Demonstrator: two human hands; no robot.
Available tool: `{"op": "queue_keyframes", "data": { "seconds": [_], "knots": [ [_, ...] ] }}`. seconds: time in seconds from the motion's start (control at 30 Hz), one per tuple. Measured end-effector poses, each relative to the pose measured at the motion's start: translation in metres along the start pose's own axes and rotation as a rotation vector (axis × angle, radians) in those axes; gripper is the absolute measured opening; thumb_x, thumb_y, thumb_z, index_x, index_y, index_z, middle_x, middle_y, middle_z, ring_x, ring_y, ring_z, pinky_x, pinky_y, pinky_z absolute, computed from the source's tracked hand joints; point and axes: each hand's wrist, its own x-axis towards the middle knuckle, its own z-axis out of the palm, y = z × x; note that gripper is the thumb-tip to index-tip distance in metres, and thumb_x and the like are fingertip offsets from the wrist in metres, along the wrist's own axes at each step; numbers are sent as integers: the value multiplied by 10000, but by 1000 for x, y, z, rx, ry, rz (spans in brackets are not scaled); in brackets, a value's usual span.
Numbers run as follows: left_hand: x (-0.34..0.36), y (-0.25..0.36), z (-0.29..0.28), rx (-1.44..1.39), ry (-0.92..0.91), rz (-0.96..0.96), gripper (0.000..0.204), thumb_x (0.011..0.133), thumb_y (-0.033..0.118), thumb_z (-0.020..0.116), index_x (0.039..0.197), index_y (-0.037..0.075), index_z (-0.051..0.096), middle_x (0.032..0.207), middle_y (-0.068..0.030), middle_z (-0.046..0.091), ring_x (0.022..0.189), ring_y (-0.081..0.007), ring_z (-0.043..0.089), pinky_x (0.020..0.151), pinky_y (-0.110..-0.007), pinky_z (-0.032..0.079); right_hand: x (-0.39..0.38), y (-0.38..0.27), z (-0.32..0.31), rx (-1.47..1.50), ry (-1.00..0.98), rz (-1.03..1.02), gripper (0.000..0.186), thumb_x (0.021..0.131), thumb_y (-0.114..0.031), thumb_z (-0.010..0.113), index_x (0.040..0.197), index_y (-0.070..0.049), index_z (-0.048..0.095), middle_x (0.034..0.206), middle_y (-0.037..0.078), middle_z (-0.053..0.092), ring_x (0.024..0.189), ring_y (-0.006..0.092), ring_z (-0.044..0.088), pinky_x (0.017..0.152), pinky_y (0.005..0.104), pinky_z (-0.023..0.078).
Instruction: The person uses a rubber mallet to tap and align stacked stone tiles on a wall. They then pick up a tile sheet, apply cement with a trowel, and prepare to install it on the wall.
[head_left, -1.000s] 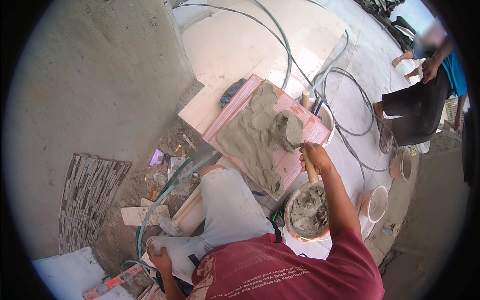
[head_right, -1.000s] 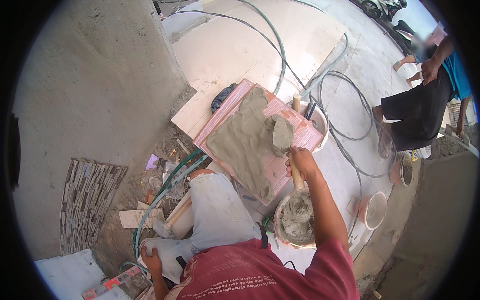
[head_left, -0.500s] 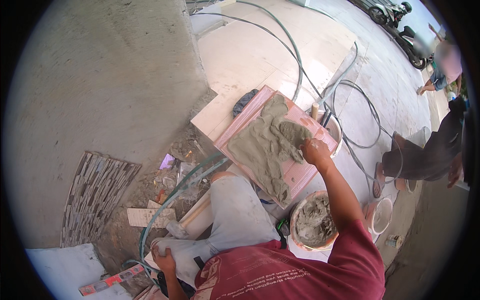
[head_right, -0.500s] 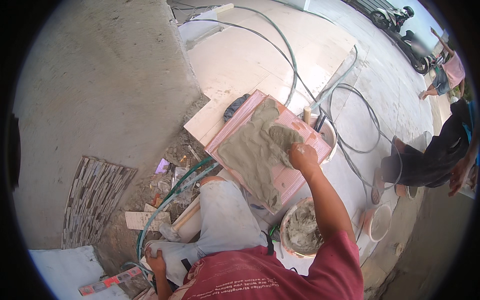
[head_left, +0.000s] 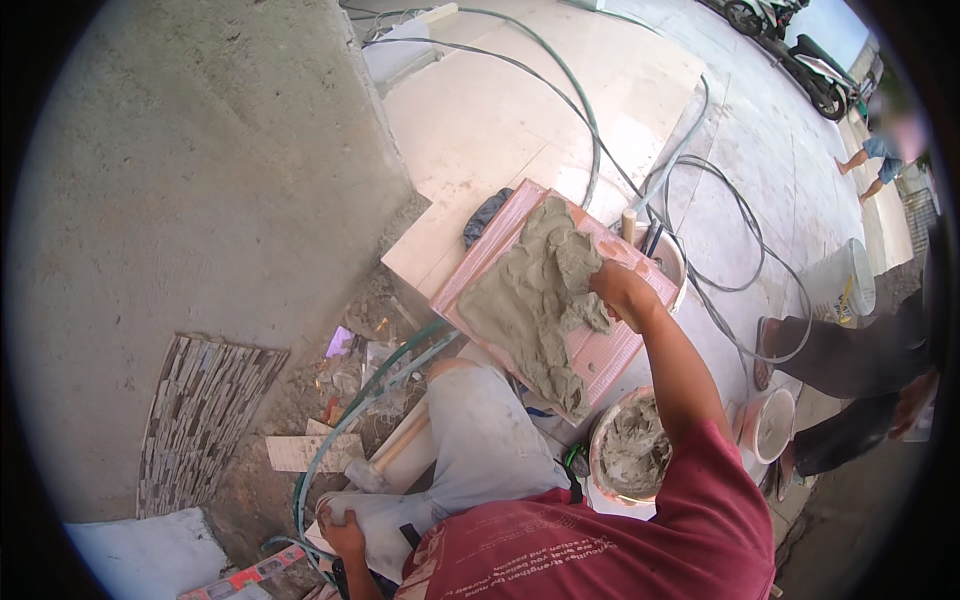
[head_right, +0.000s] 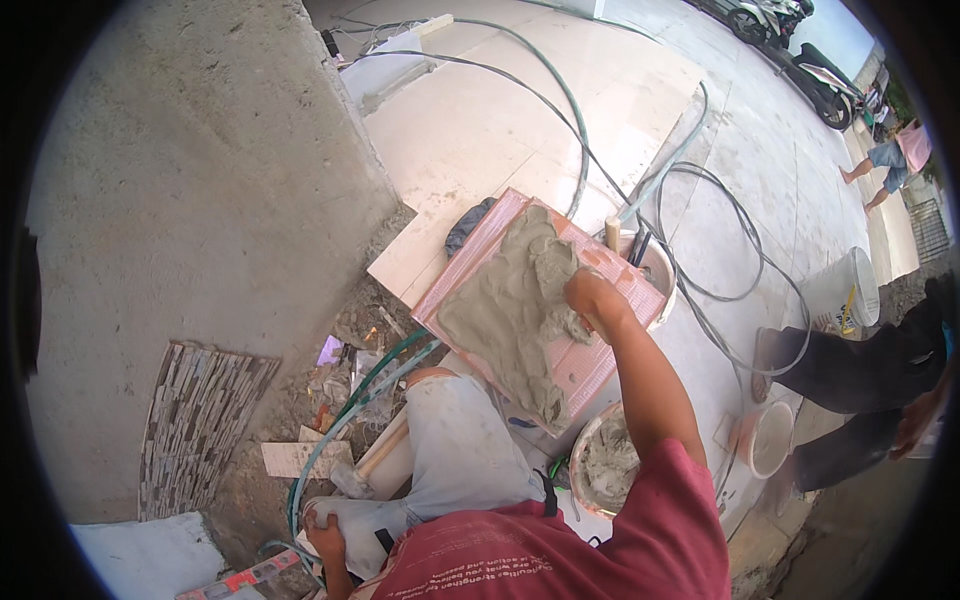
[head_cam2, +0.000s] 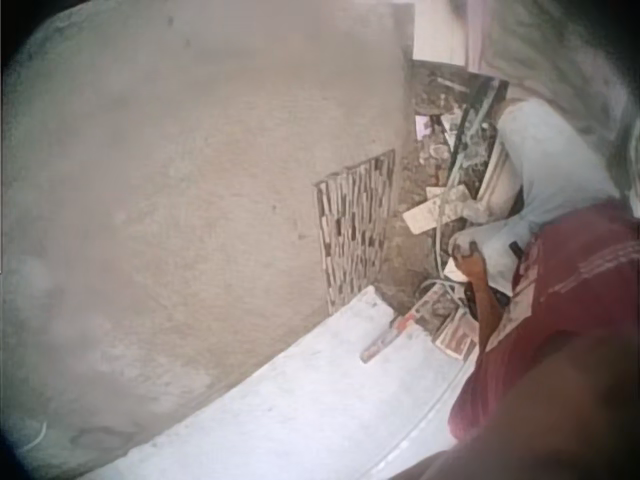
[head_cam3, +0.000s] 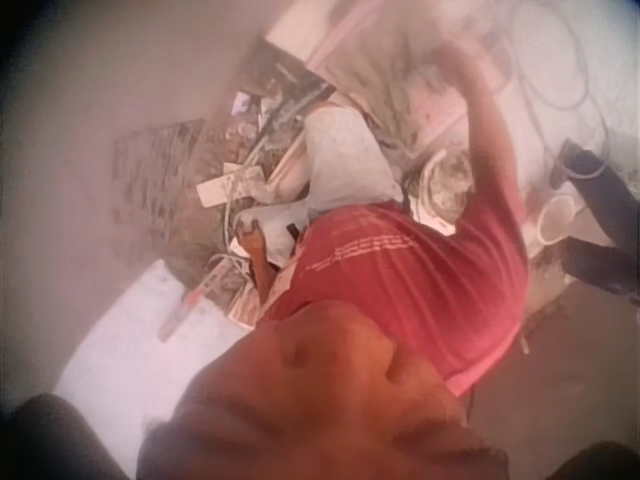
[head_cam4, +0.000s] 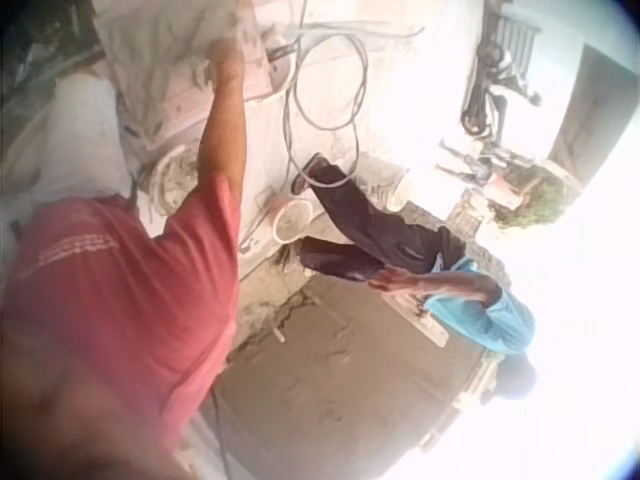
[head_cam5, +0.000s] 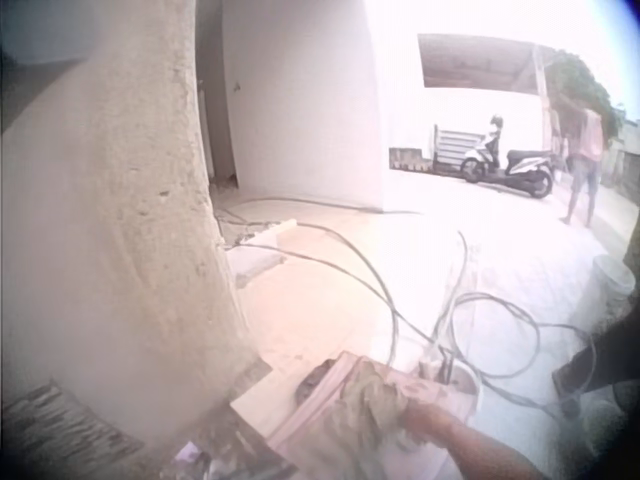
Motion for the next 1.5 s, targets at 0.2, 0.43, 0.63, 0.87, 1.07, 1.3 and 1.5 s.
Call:
{"op": "queue_keyframes", "data": {
  "seconds": [0.2,0.43,0.63,0.87,1.07,1.3,1.5],
  "knots": [
    [5,5,2,22,16,2,509,785,157,723,1201,-103,590,1242,-252,571,1177,-404,545,1036,-434,417,25,-1,40,-252,286,62,384,949,-239,422,1029,38,675,1074,264,682,1030,415,662,911,478,517],
    [4,7,4,-11,14,-10,503,786,163,724,1192,-106,598,1269,-260,565,1182,-407,542,1036,-442,416,-15,43,11,-97,230,271,313,891,-79,441,1065,69,656,965,251,705,697,351,714,541,415,569],
    [7,-2,6,53,12,0,509,782,180,738,1186,-93,589,1286,-257,554,1211,-423,522,1037,-465,421,-47,86,-2,419,22,205,348,949,-232,505,789,69,575,582,167,566,495,270,622,451,420,505],
    [14,-2,10,35,-24,-8,497,793,164,731,1192,-95,589,1299,-260,548,1214,-429,515,1041,-461,415,-99,87,51,-285,380,273,348,962,-301,498,920,1,667,918,245,700,880,408,694,780,503,548],
    [19,-24,15,-11,-3,-50,482,810,163,714,1192,-103,586,1278,-267,560,1209,-425,515,1047,-453,405,-108,122,47,-254,411,354,367,984,-339,475,961,-24,663,906,242,698,857,418,688,766,512,543],
    [19,-6,7,52,-48,-4,520,804,195,723,1193,-120,581,1265,-292,561,1204,-428,518,1048,-448,401,-86,260,93,396,485,245,412,997,-387,517,970,5,642,740,138,640,633,269,637,580,409,515],
    [21,-5,10,13,-74,-57,542,806,204,719,1211,-124,569,1254,-290,569,1191,-428,525,1045,-451,401,-109,286,85,495,299,296,411,989,-391,533,918,2,628,671,55,564,562,140,561,498,325,485]
  ]
}}
